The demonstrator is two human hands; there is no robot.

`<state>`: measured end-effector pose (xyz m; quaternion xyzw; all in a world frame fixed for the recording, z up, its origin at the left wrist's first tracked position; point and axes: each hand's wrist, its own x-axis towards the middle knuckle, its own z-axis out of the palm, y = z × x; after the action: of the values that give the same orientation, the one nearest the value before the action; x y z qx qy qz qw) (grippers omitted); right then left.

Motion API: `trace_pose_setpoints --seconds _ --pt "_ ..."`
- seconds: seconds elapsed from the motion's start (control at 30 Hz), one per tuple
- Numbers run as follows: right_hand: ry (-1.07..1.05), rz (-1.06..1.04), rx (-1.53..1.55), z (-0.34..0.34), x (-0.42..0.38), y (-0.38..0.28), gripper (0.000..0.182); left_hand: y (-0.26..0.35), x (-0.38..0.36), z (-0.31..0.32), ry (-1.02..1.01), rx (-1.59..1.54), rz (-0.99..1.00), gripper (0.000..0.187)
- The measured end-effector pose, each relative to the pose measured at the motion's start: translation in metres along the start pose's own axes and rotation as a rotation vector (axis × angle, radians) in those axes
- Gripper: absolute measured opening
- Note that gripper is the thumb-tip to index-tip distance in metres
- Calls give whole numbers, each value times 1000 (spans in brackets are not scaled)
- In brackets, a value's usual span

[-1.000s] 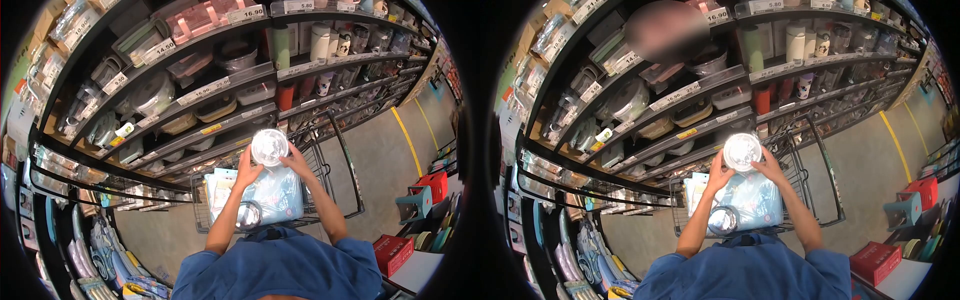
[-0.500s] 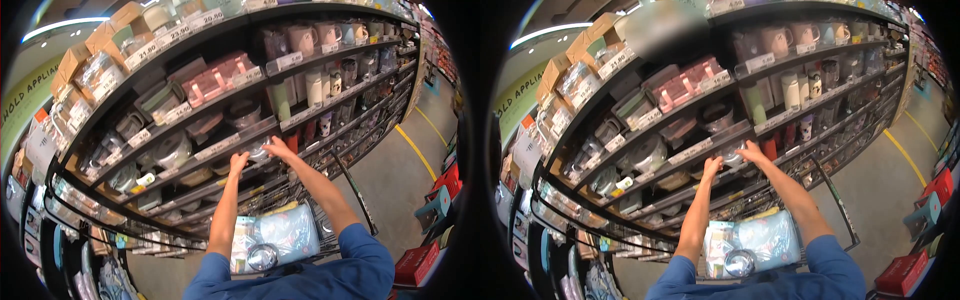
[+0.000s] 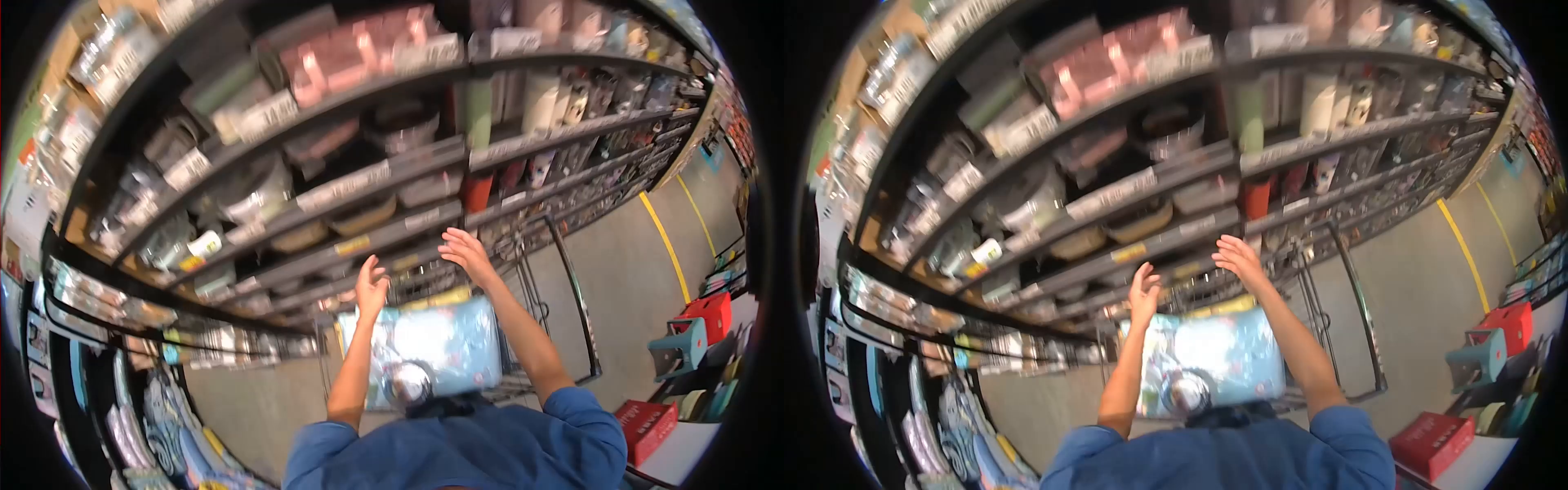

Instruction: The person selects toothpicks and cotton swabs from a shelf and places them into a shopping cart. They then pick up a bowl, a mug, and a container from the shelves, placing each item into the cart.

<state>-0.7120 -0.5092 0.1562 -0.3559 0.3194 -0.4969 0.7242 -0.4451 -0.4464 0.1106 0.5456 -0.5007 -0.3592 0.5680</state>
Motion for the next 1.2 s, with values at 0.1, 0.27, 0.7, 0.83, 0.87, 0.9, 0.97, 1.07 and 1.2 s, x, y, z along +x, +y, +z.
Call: trace_pose_setpoints --seconds 0.1,0.27,0.7,0.83,0.87,0.9,0.97,1.07,1.2 --pt "-36 294 -114 -58 -91 65 40 -1 -108 -48 146 377 -219 44" --pt "1 677 -343 -97 -212 144 42 -23 -249 -100 331 429 -571 37" --pt "-583 657 -702 -20 -205 234 70 -62 -295 -56 12 177 -923 50" --pt "-425 734 -465 -15 -218 190 75 -39 -280 -44 -105 360 -841 59" --pt "-383 688 -479 -14 -219 174 76 -8 -267 -32 -105 358 -750 61" --pt "-341 645 -493 -15 -220 161 78 3 -259 -24 -113 357 -735 61" --pt "-253 498 -503 -15 -215 140 82 26 -240 -8 -64 138 -527 60" --pt "-91 165 -452 0 -195 91 89 47 -198 13 -103 64 -251 75" --pt "-69 -262 -584 30 -140 -4 84 128 -112 34 -135 173 125 82"
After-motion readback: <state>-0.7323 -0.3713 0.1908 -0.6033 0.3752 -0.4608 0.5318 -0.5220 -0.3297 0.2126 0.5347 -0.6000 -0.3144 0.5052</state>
